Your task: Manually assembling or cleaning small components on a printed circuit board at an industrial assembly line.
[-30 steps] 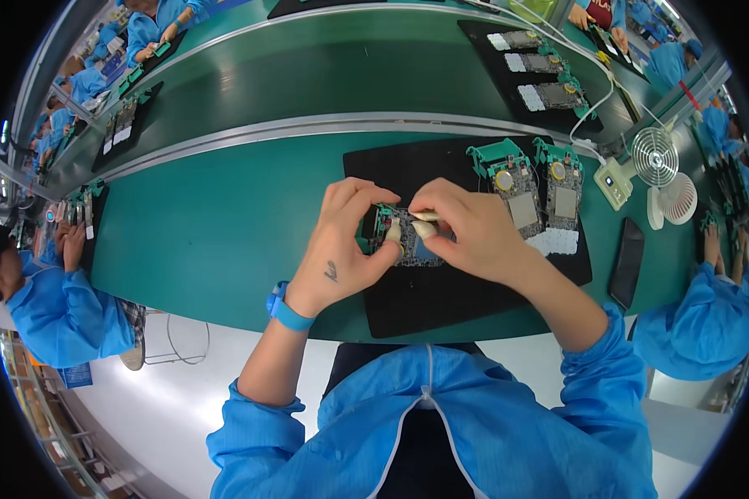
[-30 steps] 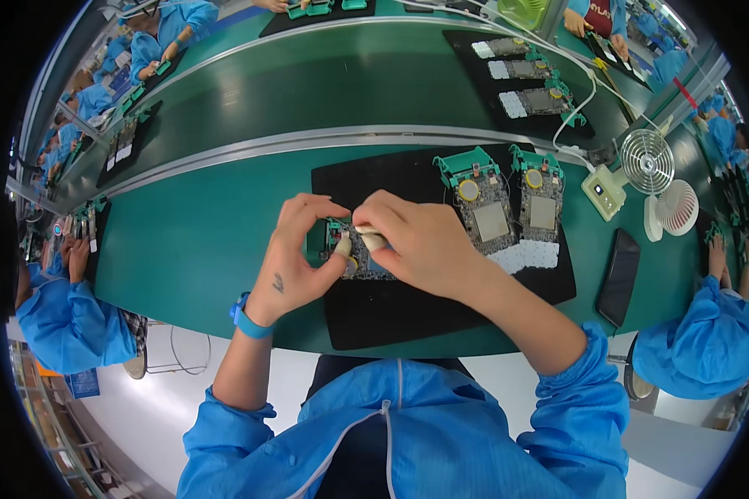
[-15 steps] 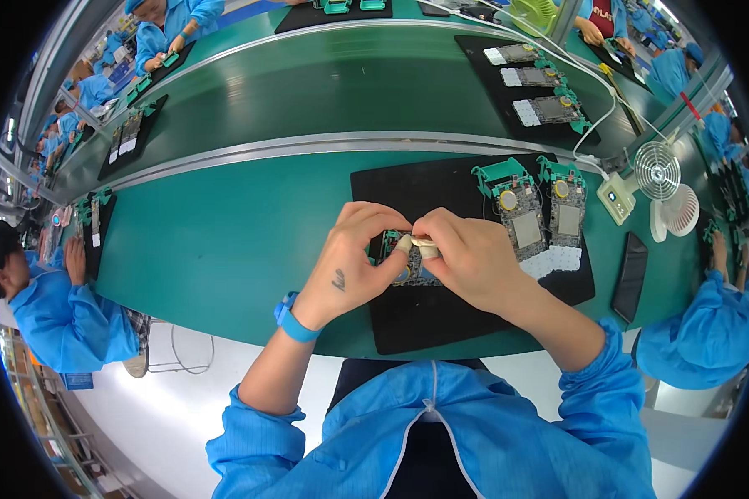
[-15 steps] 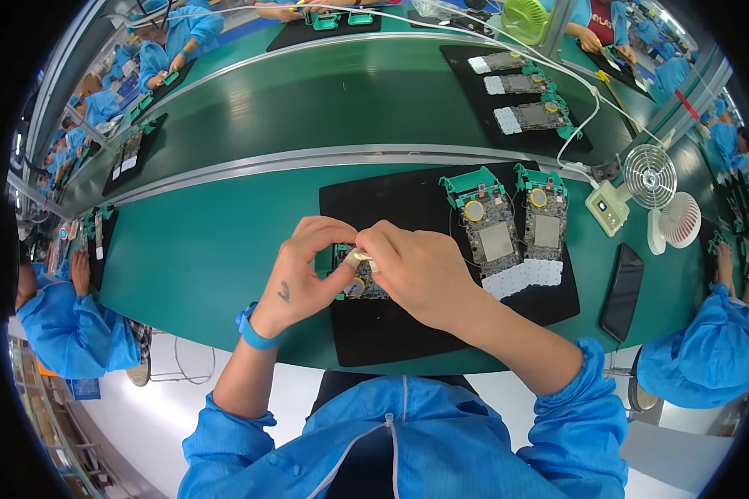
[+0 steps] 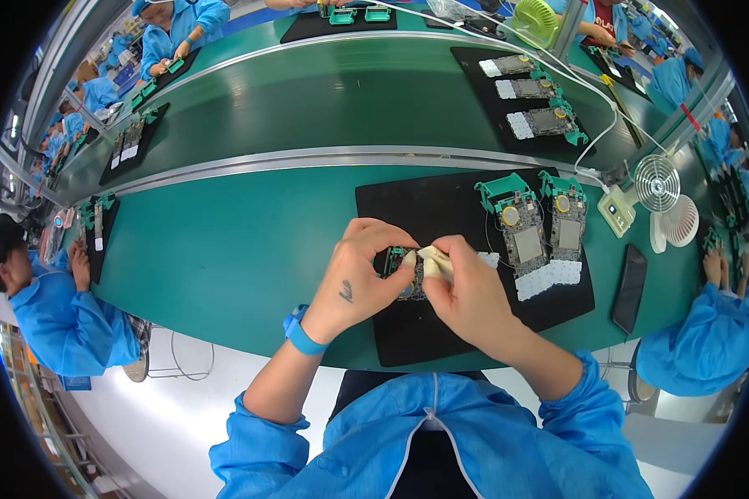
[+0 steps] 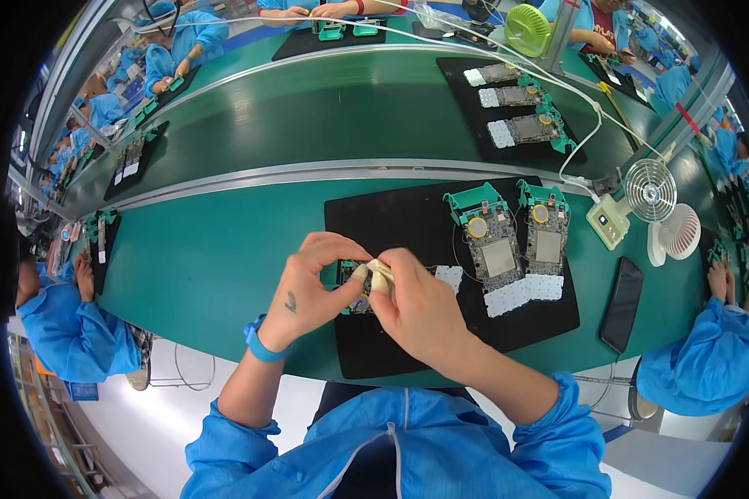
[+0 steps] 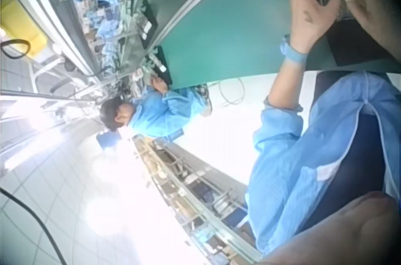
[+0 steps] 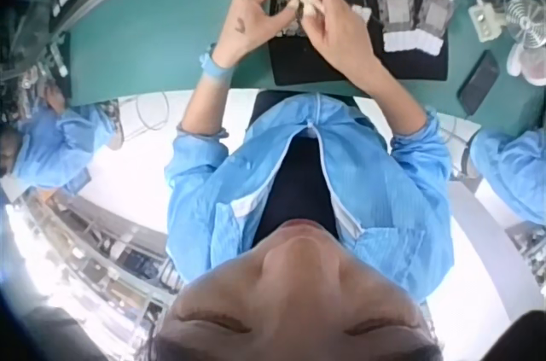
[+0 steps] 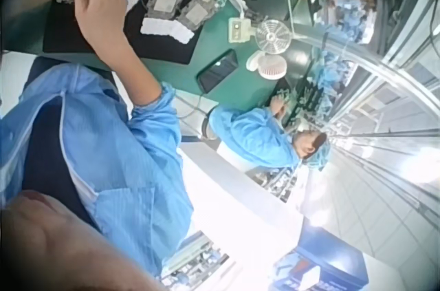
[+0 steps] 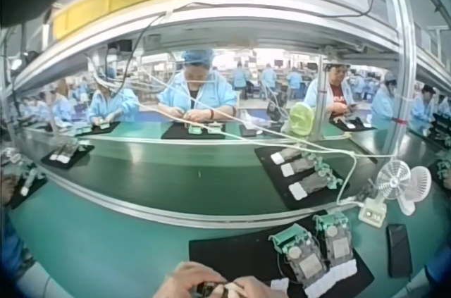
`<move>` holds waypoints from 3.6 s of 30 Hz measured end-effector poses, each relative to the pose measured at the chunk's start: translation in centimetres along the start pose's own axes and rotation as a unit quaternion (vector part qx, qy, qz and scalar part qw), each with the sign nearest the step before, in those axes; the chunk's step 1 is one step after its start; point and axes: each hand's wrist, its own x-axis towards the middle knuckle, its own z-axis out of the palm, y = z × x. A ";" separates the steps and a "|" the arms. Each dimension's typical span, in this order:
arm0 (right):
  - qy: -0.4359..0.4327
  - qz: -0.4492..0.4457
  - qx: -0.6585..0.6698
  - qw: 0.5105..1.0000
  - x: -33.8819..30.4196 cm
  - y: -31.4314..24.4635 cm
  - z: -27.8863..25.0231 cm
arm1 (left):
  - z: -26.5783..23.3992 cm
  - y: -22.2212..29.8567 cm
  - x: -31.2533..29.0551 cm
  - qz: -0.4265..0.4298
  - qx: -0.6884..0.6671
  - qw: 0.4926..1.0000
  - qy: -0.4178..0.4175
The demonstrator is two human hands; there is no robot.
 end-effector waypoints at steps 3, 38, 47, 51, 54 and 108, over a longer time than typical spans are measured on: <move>-0.008 0.065 0.014 0.998 -0.5 0.3 1.0 | 0.1 0.1 -0.1 -0.003 -0.006 1.000 0.007; 0.170 0.113 -0.151 0.967 -3.4 8.5 -6.1 | 3.9 0.4 -6.5 -0.183 -0.181 0.959 0.120; 0.166 0.077 -0.008 0.983 -3.6 11.2 -4.4 | 7.5 -0.4 -5.2 -0.183 -0.337 0.919 0.090; 0.136 0.164 0.131 0.968 -3.4 11.9 -5.3 | 7.2 -0.4 -4.1 -0.203 -0.381 0.900 0.066; 0.220 0.099 0.121 0.963 -3.5 11.8 -6.6 | 8.0 -1.0 -2.6 -0.194 -0.398 0.896 0.020; -0.030 0.056 -0.228 0.972 -6.6 4.9 -2.5 | 11.1 2.5 -4.8 -0.065 -0.012 0.988 0.140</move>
